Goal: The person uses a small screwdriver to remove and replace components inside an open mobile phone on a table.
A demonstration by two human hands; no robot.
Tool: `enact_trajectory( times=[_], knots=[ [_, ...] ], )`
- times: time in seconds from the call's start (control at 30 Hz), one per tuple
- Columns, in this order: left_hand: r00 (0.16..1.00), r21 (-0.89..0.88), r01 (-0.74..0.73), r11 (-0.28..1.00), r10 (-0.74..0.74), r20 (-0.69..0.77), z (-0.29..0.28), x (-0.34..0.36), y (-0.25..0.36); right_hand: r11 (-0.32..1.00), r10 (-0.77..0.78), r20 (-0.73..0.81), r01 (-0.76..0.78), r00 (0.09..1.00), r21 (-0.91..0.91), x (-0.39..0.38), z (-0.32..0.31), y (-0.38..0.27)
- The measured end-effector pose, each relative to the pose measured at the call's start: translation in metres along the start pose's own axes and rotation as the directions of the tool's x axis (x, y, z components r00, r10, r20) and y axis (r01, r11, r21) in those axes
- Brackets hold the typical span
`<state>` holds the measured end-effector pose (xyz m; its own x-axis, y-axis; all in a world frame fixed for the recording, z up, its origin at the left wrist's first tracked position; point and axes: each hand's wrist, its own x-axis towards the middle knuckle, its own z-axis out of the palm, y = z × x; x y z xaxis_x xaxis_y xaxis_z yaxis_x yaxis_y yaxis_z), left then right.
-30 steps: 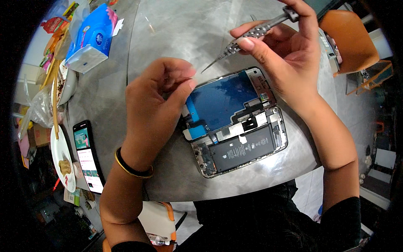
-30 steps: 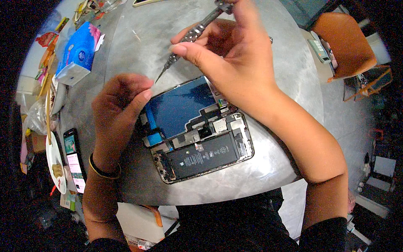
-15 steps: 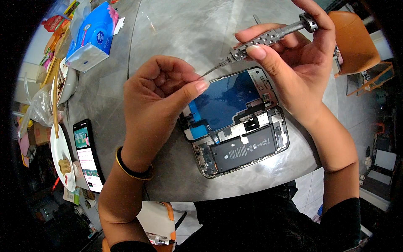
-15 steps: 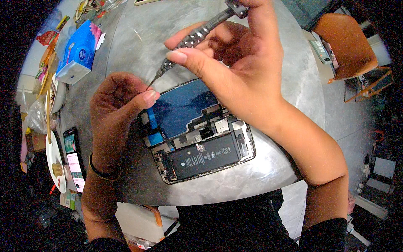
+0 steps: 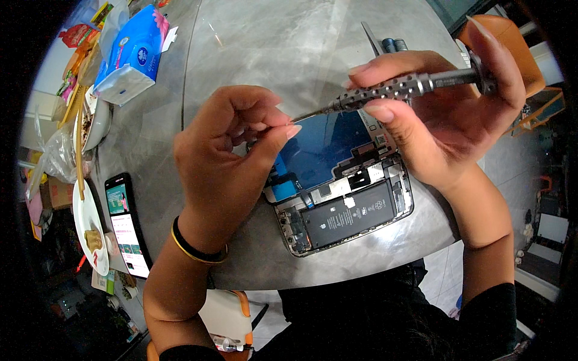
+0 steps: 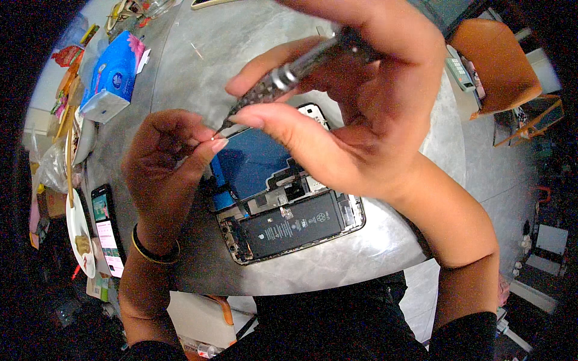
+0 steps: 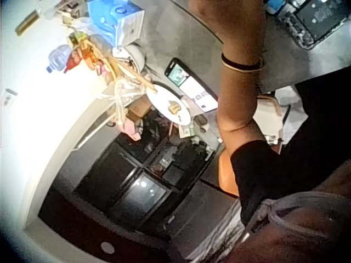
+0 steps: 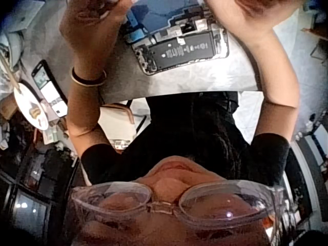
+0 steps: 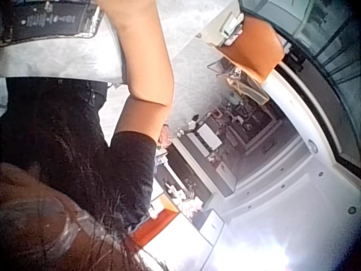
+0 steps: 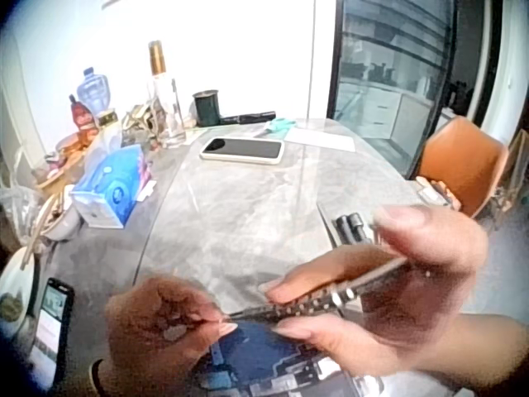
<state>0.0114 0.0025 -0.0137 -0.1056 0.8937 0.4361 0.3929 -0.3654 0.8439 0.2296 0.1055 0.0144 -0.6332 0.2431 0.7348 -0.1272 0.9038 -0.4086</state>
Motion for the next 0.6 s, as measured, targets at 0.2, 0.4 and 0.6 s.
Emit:
enact_trajectory(
  times=[0.2, 0.4, 0.6],
  knots=[
    [0.999, 0.042, -0.049, 0.998, 0.048, 0.007, -0.0010, 0.0007, -0.0009, 0.999, -0.048, 0.053, 0.048, 0.997, -0.011, 0.0028, -0.0013, -0.0016],
    [1.000, 0.019, -0.024, 1.000, 0.024, 0.006, 0.0000, 0.0006, -0.0003, 0.999, -0.049, 0.008, 0.049, 0.999, 0.007, 0.0014, 0.0029, -0.0007],
    [0.999, 0.023, -0.050, 0.998, 0.050, 0.009, -0.0004, 0.0006, -0.0027, 0.998, -0.057, -0.002, 0.057, 0.998, -0.031, 0.0027, 0.0042, -0.0011]
  ],
)
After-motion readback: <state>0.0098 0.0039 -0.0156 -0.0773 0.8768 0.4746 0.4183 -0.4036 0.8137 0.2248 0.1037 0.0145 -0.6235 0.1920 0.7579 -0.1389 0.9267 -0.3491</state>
